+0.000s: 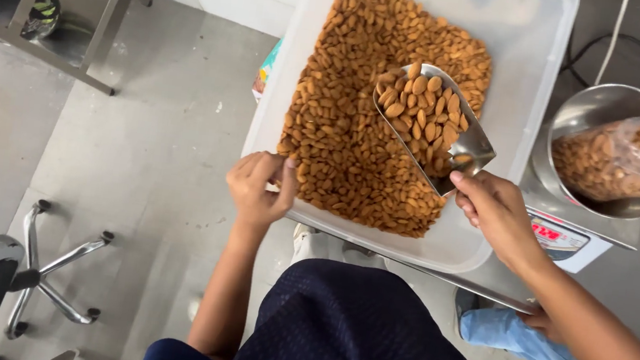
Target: The person scoops almonds from a large bin using a metal scoop and pours them into a plastic bag held over a digital scale by another person, checking the weight and adjusting the quantity of almonds as they fill the bag.
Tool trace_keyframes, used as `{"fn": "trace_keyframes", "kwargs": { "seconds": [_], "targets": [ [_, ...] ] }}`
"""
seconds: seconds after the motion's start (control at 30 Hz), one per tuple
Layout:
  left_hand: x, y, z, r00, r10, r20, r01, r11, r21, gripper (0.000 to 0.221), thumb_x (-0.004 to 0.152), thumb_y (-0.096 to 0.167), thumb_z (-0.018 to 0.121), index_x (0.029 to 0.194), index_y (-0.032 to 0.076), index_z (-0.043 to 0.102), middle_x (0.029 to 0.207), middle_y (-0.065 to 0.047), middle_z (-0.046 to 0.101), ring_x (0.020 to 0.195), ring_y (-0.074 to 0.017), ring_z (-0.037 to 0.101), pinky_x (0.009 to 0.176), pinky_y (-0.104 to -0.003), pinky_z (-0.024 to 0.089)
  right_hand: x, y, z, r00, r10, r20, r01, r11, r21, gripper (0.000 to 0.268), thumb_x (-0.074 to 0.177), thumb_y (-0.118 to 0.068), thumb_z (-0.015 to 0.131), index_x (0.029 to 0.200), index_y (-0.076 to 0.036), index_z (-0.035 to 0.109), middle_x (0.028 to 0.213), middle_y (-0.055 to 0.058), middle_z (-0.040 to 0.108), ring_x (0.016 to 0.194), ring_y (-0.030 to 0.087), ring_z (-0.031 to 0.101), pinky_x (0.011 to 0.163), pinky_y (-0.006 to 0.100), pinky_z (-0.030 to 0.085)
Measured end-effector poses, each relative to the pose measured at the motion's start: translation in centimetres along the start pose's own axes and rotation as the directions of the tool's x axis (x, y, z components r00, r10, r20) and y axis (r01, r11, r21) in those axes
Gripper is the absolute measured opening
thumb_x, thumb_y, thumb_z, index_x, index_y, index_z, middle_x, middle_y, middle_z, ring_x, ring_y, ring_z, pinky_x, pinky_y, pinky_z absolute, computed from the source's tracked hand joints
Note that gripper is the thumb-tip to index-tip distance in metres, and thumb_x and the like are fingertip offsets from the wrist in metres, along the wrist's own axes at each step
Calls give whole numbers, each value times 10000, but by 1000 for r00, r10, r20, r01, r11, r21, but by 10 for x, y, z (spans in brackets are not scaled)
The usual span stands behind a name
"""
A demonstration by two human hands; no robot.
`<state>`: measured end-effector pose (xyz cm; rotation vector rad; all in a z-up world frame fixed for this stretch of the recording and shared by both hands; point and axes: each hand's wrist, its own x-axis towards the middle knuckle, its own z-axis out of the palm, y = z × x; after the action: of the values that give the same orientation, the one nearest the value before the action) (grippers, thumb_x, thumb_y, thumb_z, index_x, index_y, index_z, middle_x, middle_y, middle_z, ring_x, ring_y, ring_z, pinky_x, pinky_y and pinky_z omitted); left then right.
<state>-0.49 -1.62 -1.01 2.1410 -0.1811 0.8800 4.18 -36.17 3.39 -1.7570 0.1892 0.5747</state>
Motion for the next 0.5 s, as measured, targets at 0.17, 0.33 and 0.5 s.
{"fn": "trace_keyframes", "kwargs": {
  "seconds": [0.17,0.33,0.5],
  "targets": [
    [-1,2,1,1000,-13,-20,14,999,40,283,892,-8,699,685,64,521,598,-34,516,497,-188,501,500,-329,373,-19,-3,-15,997,-41,-63,42,999,21,408,990,-364,631,746,-52,531,648,-18,473,548,64,371,485,249,285],
    [-1,6,3,998,-42,-38,43,998,43,275,909,-17,686,687,49,539,601,-42,532,501,-171,491,501,-311,369,-24,23,-38,992,-124,-22,126,984,125,450,1021,-386,620,746,-52,494,655,-4,472,559,65,364,491,246,291],
    [-3,4,4,997,-59,-54,61,998,27,268,914,-32,677,693,23,537,602,-59,513,516,-166,472,514,-310,355,-40,31,-58,991,-136,-5,135,975,175,448,1038,-387,596,759,-51,501,657,-1,479,553,69,364,488,247,296]
  ]
}}
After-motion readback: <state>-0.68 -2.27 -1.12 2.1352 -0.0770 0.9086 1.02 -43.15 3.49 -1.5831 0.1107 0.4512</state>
